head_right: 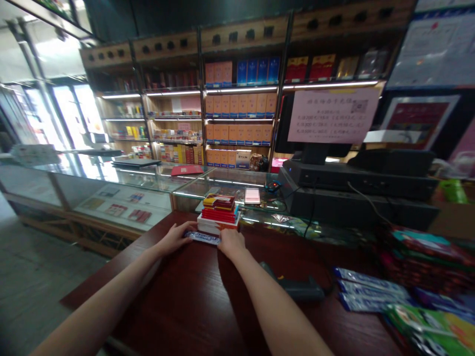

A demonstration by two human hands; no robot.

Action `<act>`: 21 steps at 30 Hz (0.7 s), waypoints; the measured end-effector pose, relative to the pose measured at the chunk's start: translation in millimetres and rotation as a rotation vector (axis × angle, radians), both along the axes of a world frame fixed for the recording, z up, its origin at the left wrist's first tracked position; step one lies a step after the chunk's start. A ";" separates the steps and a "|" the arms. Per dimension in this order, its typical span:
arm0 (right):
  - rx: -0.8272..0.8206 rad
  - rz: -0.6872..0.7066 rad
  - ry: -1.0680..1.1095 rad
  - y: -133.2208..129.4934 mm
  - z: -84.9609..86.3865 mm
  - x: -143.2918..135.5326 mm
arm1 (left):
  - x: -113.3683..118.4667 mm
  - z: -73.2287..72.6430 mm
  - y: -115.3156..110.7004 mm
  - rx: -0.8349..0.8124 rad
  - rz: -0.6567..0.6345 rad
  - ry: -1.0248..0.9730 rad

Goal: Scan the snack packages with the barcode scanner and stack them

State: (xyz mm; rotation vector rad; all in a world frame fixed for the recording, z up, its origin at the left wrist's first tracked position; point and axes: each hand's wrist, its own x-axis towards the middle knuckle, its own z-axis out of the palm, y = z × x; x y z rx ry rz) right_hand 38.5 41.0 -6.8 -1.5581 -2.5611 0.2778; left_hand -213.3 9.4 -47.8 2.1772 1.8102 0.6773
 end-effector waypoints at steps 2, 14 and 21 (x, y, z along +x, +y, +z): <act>0.009 -0.006 0.018 -0.6 -4.1 -2.0 | -2.1 -1.3 0.1 -0.008 -0.001 -0.017; 0.082 -0.043 0.073 -6.1 -13.2 -3.4 | -0.8 -2.7 3.1 -0.011 0.067 -0.035; 0.094 -0.069 0.104 -10.6 -14.0 -9.9 | -1.2 -1.4 3.5 -0.002 0.088 -0.002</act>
